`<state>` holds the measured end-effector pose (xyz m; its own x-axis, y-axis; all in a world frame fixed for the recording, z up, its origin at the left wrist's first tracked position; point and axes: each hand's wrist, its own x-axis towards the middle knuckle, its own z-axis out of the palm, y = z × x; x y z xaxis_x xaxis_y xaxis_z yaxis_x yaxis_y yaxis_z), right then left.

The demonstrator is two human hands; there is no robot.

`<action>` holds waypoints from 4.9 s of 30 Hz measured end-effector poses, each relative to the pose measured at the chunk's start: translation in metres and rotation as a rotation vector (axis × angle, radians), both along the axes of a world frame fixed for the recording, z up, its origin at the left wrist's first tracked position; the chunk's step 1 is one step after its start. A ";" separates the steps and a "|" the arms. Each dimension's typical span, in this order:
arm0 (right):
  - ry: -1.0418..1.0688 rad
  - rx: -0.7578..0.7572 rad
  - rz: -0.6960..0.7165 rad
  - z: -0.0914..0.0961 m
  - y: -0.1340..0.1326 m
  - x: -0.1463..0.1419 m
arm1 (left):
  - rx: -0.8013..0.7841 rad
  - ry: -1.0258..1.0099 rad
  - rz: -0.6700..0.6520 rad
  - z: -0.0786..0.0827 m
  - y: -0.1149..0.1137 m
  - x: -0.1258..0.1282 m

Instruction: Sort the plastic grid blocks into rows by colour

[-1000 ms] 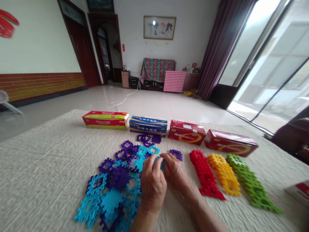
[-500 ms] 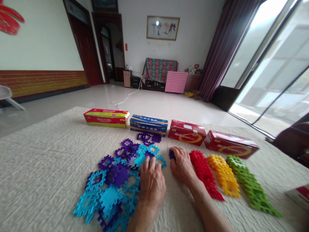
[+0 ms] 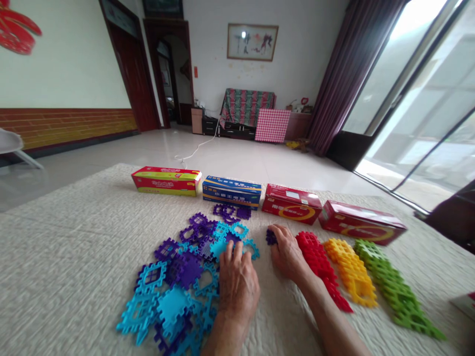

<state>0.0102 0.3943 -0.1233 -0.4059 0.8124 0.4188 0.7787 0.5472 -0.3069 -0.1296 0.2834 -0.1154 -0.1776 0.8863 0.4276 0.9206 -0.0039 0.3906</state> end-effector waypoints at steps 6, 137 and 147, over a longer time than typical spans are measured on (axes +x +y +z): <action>0.010 0.002 0.020 -0.004 0.002 -0.001 | 0.010 0.009 0.017 0.000 0.000 0.000; -0.132 -0.166 0.114 0.026 0.013 0.012 | 0.079 -0.025 -0.149 -0.012 0.009 -0.001; -0.269 -0.252 0.116 0.028 0.026 0.009 | 0.072 -0.016 -0.151 -0.010 0.008 0.000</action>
<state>0.0195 0.4207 -0.0957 -0.5691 0.8185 0.0781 0.7871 0.5698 -0.2362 -0.1296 0.2919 -0.1252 -0.0523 0.8706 0.4892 0.9010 -0.1702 0.3991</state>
